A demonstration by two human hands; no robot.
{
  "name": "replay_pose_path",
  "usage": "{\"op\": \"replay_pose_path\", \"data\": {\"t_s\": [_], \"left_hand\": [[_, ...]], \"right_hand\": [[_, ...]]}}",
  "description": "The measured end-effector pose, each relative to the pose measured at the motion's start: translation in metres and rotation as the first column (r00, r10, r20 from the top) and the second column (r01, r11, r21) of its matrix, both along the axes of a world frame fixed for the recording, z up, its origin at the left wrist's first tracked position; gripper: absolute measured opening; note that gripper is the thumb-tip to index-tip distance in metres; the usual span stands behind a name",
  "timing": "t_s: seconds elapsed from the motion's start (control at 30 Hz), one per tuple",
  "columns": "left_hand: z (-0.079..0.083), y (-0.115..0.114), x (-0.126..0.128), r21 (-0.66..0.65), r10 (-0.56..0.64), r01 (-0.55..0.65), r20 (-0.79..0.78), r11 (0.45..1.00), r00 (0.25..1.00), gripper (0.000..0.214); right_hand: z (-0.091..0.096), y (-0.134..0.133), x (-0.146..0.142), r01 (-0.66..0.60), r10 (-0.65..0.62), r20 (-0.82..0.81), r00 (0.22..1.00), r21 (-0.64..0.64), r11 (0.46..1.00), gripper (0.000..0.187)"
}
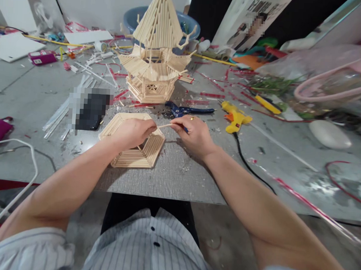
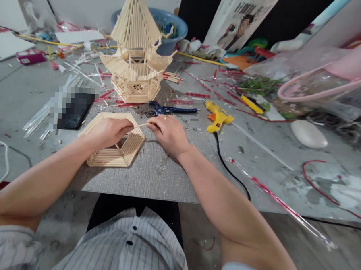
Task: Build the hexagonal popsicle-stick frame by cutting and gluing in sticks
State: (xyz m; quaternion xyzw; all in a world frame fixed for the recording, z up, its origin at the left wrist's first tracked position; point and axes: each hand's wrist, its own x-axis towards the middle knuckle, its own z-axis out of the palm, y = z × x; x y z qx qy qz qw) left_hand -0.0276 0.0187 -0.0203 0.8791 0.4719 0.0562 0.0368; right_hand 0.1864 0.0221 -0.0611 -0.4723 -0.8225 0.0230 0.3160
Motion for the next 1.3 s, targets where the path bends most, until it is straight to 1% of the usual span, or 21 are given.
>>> {"op": "replay_pose_path", "data": {"t_s": [0.13, 0.3, 0.4, 0.47, 0.53, 0.6, 0.63, 0.67, 0.73, 0.8, 0.9, 0.97, 1.07, 1.2, 1.3], "left_hand": [[0.001, -0.001, 0.001, -0.025, 0.018, -0.019, -0.023, 1.0, 1.0, 0.034], [0.001, 0.0, 0.0, -0.013, 0.007, -0.007, -0.001, 1.0, 1.0, 0.034], [0.001, -0.001, 0.0, -0.008, -0.002, 0.003, 0.04, 1.0, 0.999, 0.032], [0.0, 0.0, -0.001, -0.002, -0.001, 0.001, 0.071, 1.0, 0.997, 0.031], [-0.001, 0.001, -0.003, 0.01, 0.029, -0.03, 0.1, 0.999, 0.995, 0.03], [-0.003, 0.005, -0.006, 0.037, 0.084, -0.089, 0.134, 0.995, 0.987, 0.03], [-0.004, 0.007, -0.008, 0.061, 0.118, -0.129, 0.157, 0.99, 0.98, 0.032], [-0.004, 0.009, -0.01, 0.091, 0.154, -0.173, 0.191, 0.981, 0.969, 0.033], [-0.005, 0.013, -0.014, 0.144, 0.211, -0.261, 0.291, 0.955, 0.933, 0.033], [-0.004, 0.016, -0.017, 0.17, 0.242, -0.332, 0.405, 0.928, 0.882, 0.029], [-0.003, 0.017, -0.018, 0.167, 0.25, -0.372, 0.492, 0.913, 0.834, 0.025], [-0.003, 0.018, -0.019, 0.151, 0.254, -0.369, 0.491, 0.917, 0.833, 0.024], [-0.004, 0.018, -0.018, 0.129, 0.273, -0.369, 0.463, 0.92, 0.843, 0.026], [-0.004, 0.018, -0.018, 0.139, 0.282, -0.366, 0.412, 0.92, 0.867, 0.03], [-0.002, 0.017, -0.017, 0.142, 0.284, -0.36, 0.385, 0.922, 0.878, 0.03]], "right_hand": [[0.0, 0.002, 0.002, 0.008, -0.008, -0.006, 1.0, -0.01, 1.0, 0.057], [0.001, 0.002, 0.002, 0.021, -0.021, -0.024, 0.999, -0.008, 1.0, 0.055], [-0.002, 0.001, 0.002, 0.039, -0.04, -0.044, 0.998, -0.015, 0.999, 0.05], [-0.003, 0.001, 0.001, 0.045, -0.048, -0.095, 0.994, -0.035, 0.998, 0.043], [-0.001, 0.001, 0.0, 0.065, -0.074, -0.177, 0.981, -0.057, 0.996, 0.038], [0.008, 0.002, -0.002, 0.102, -0.112, -0.213, 0.971, -0.056, 0.993, 0.034], [0.014, 0.004, -0.003, 0.125, -0.131, -0.192, 0.973, -0.042, 0.991, 0.032], [0.022, 0.007, -0.006, 0.141, -0.143, -0.13, 0.981, -0.024, 0.99, 0.031], [0.038, 0.018, -0.012, 0.16, -0.161, 0.038, 0.986, 0.017, 0.987, 0.032], [0.052, 0.034, -0.021, 0.157, -0.166, 0.203, 0.965, 0.062, 0.986, 0.037], [0.062, 0.064, -0.038, 0.162, -0.204, 0.315, 0.927, 0.154, 0.975, 0.046], [0.062, 0.084, -0.047, 0.158, -0.214, 0.328, 0.92, 0.188, 0.969, 0.05], [0.061, 0.105, -0.054, 0.157, -0.205, 0.299, 0.932, 0.178, 0.971, 0.051], [0.059, 0.118, -0.052, 0.186, -0.214, 0.253, 0.943, 0.129, 0.974, 0.05], [0.059, 0.123, -0.048, 0.181, -0.21, 0.251, 0.945, 0.134, 0.974, 0.05]]}}
